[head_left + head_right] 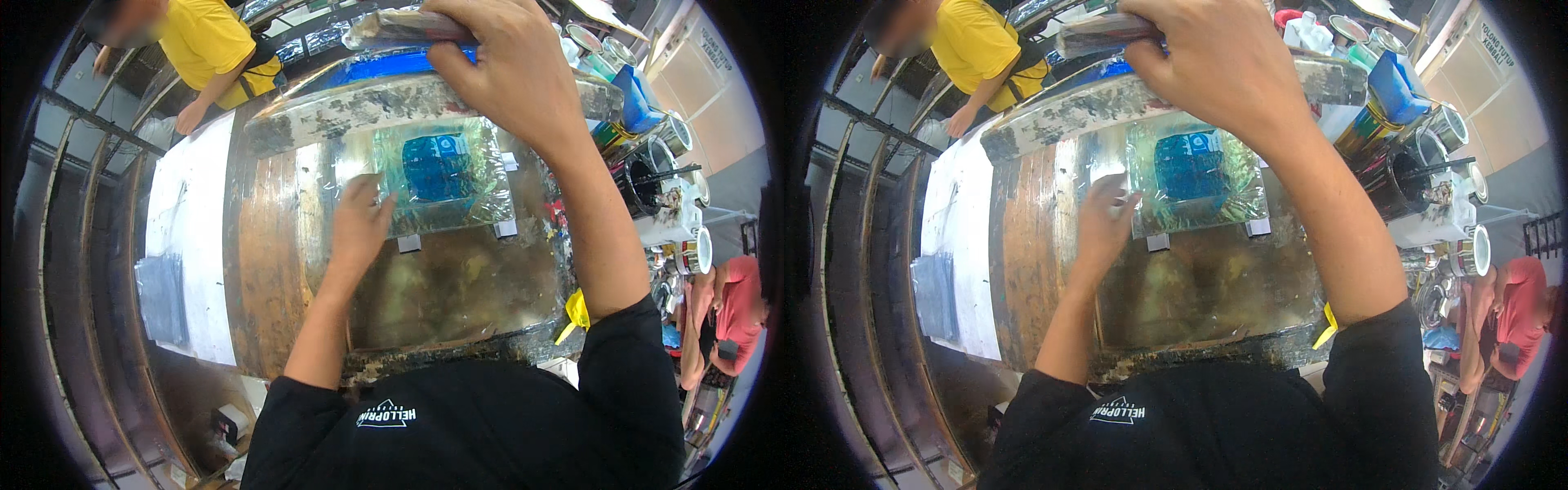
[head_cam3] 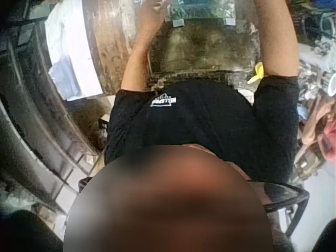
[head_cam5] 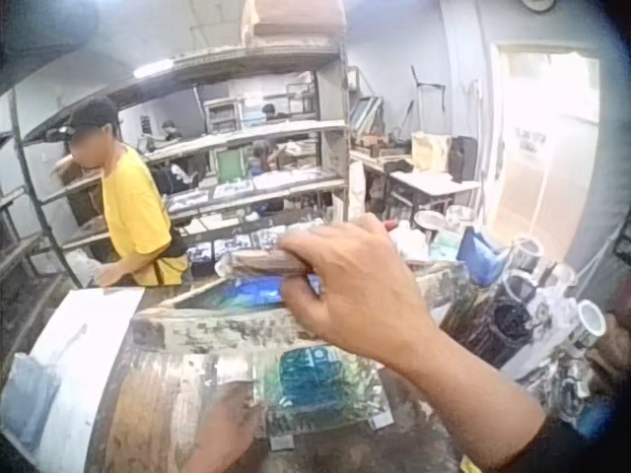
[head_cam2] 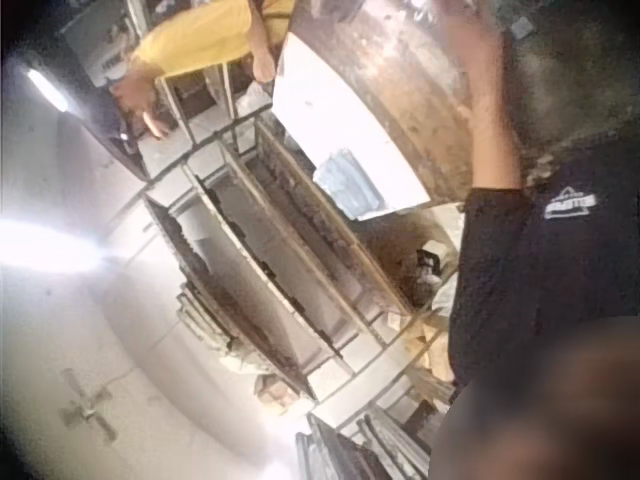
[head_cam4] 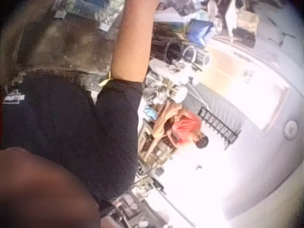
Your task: The person performs screen printing by repeatedly pulling blue ink across a mesh screen with a squeegee and peeling printed sheets from the table. A coworker assists by removing the printed sheets after each pull.
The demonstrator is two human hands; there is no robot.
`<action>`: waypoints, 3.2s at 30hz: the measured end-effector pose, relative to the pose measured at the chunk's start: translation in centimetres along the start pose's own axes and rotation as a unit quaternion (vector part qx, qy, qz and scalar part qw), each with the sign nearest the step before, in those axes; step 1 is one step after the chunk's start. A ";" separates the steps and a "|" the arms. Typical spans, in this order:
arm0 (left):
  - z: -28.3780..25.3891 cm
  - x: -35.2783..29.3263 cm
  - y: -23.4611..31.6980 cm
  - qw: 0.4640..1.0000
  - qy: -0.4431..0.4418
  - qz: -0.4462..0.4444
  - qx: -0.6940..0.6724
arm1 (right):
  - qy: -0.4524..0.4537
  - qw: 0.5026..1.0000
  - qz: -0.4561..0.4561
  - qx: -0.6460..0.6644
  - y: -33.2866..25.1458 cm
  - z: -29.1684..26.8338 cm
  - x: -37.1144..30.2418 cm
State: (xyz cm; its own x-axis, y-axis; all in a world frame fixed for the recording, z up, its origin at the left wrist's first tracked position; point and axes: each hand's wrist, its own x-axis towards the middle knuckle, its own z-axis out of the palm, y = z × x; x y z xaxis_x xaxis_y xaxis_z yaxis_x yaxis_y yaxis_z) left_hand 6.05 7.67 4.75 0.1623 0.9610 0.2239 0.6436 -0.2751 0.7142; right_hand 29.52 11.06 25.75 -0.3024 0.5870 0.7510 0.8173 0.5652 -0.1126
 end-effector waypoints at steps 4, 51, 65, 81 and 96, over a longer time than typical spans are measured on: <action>2.4 2.1 -0.4 0.972 -0.044 0.163 0.166 | 0.013 1.000 -0.021 0.009 0.4 -0.1 0.5; -3.5 -7.1 -1.6 0.970 0.007 -0.131 -0.206 | -0.218 0.943 0.207 0.143 -1.9 1.8 -13.5; -0.8 -9.1 -5.5 0.985 0.069 -0.041 0.153 | -0.324 0.937 0.118 -0.056 -4.9 8.5 -20.5; -1.3 -9.1 -5.3 0.987 0.065 -0.035 0.145 | -0.353 0.925 0.119 -0.077 8.4 19.4 -8.9; 1.2 -10.5 -5.1 0.983 0.150 -0.065 -0.085 | -0.322 0.937 0.079 -0.110 8.9 19.7 -7.7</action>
State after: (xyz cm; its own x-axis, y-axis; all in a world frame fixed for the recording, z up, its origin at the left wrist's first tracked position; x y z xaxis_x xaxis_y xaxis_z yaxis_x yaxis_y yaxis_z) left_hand 1.91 -0.99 -2.05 -0.1581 0.9436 0.2909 0.5054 -0.1758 0.8448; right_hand 29.45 22.96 6.11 -0.3445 0.9215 0.1791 0.9367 0.3500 0.0005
